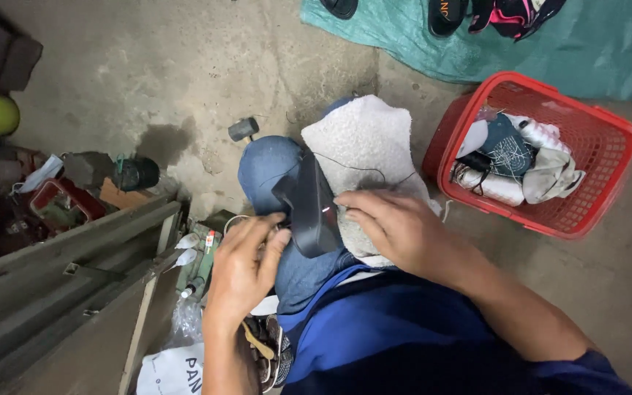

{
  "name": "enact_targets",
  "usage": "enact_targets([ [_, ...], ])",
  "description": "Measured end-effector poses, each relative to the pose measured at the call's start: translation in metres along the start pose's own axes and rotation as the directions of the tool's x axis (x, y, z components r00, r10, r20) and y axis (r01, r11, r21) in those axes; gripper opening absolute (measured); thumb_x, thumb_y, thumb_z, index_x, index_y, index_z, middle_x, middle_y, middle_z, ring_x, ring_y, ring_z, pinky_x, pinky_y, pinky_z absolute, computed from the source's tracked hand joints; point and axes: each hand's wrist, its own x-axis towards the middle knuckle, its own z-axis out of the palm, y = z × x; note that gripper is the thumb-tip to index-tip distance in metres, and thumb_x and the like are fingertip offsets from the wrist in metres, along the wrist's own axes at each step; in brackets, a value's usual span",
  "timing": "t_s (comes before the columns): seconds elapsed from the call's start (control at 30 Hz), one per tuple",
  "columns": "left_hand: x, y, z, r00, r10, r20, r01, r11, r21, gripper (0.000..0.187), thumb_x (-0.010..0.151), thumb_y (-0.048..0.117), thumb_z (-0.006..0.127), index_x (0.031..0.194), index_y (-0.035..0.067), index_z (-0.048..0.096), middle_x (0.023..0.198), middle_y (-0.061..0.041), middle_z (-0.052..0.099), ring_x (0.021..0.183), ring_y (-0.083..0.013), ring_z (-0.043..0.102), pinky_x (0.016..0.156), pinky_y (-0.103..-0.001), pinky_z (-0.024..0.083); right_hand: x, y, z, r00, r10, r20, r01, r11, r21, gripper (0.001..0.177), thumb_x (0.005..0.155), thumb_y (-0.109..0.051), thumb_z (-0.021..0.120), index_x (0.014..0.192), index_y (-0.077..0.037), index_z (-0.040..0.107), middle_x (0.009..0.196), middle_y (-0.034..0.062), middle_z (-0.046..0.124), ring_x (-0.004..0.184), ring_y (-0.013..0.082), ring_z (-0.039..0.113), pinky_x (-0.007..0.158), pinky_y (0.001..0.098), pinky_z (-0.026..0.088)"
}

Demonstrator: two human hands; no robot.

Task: Sewing the sole of a black sandal using a needle and thread in a shoe repair shop.

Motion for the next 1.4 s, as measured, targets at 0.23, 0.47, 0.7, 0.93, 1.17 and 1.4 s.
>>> enact_targets([
  [0.23, 0.011, -0.001, -0.001, 0.977, 0.061, 0.207, -0.084, 0.991, 0.107, 0.024, 0.105, 0.024, 0.051, 0.095, 0.014, 0.070, 0.074, -0.008, 0.064, 0.073, -0.0331, 0.069, 0.064, -0.043, 0.055, 0.012, -0.005, -0.003, 0.976, 0.072, 0.204, -0.055, 0.994, -0.089, 0.024, 0.099, -0.012, 0.061, 0.122, -0.007, 0.067, 0.085, 0.0172, 0.076, 0.085, 0.0382, 0.075, 0.074, 0.0484, 0.058],
  [0.47, 0.022, 0.002, -0.001, 0.952, -0.017, 0.306, -0.010, 0.996, 0.085, 0.027, 0.107, 0.025, 0.047, 0.090, 0.013, 0.064, 0.070, -0.012, 0.062, 0.069, -0.0399, 0.068, 0.057, -0.050, 0.053, 0.010, -0.006, -0.018, 0.943, 0.206, 0.263, -0.182, 0.977, -0.114, 0.039, 0.096, -0.008, 0.054, 0.135, -0.008, 0.057, 0.063, 0.0159, 0.067, 0.062, 0.0373, 0.066, 0.059, 0.0479, 0.052],
  [0.7, 0.030, -0.005, -0.026, 0.842, -0.066, 0.535, 0.178, 0.971, -0.161, 0.021, 0.103, 0.019, 0.049, 0.102, 0.008, 0.067, 0.081, -0.021, 0.071, 0.078, -0.0481, 0.072, 0.064, -0.056, 0.057, 0.010, 0.006, -0.009, 0.962, 0.085, 0.259, -0.043, 0.986, -0.161, 0.046, 0.094, -0.008, 0.054, 0.140, -0.013, 0.060, 0.063, 0.0136, 0.065, 0.065, 0.0378, 0.068, 0.062, 0.0461, 0.055],
  [0.93, 0.014, -0.032, -0.013, 0.815, -0.079, 0.574, 0.232, 0.952, -0.199, 0.022, 0.093, 0.025, 0.067, 0.111, 0.011, 0.065, 0.104, -0.001, 0.074, 0.079, -0.0233, 0.074, 0.068, -0.040, 0.054, 0.014, 0.003, -0.006, 0.949, 0.121, 0.292, -0.109, 0.992, -0.055, 0.051, 0.076, 0.000, 0.068, 0.125, -0.015, 0.063, 0.099, 0.0047, 0.079, 0.059, 0.0231, 0.067, 0.053, 0.0375, 0.052],
  [1.17, 0.004, -0.053, 0.008, 0.950, 0.172, 0.259, -0.169, 0.985, -0.035, 0.025, 0.085, 0.025, 0.079, 0.089, 0.007, 0.062, 0.086, -0.001, 0.070, 0.045, -0.0172, 0.054, 0.045, -0.033, 0.046, 0.020, 0.001, 0.000, 0.940, 0.008, 0.340, 0.004, 0.999, -0.035, 0.053, 0.080, 0.000, 0.069, 0.130, -0.011, 0.060, 0.085, 0.0043, 0.073, 0.069, 0.0219, 0.067, 0.059, 0.0365, 0.053],
  [1.4, -0.005, -0.053, 0.009, 0.975, 0.104, 0.198, -0.137, 0.977, 0.164, 0.037, 0.087, 0.040, 0.077, 0.077, 0.009, 0.059, 0.066, -0.003, 0.062, 0.044, -0.0206, 0.053, 0.042, -0.035, 0.045, 0.023, 0.010, 0.009, 0.792, 0.049, 0.608, 0.045, 0.989, -0.139, 0.066, 0.083, -0.008, 0.064, 0.146, -0.018, 0.050, 0.085, 0.0059, 0.070, 0.076, 0.0256, 0.068, 0.067, 0.0404, 0.056],
])
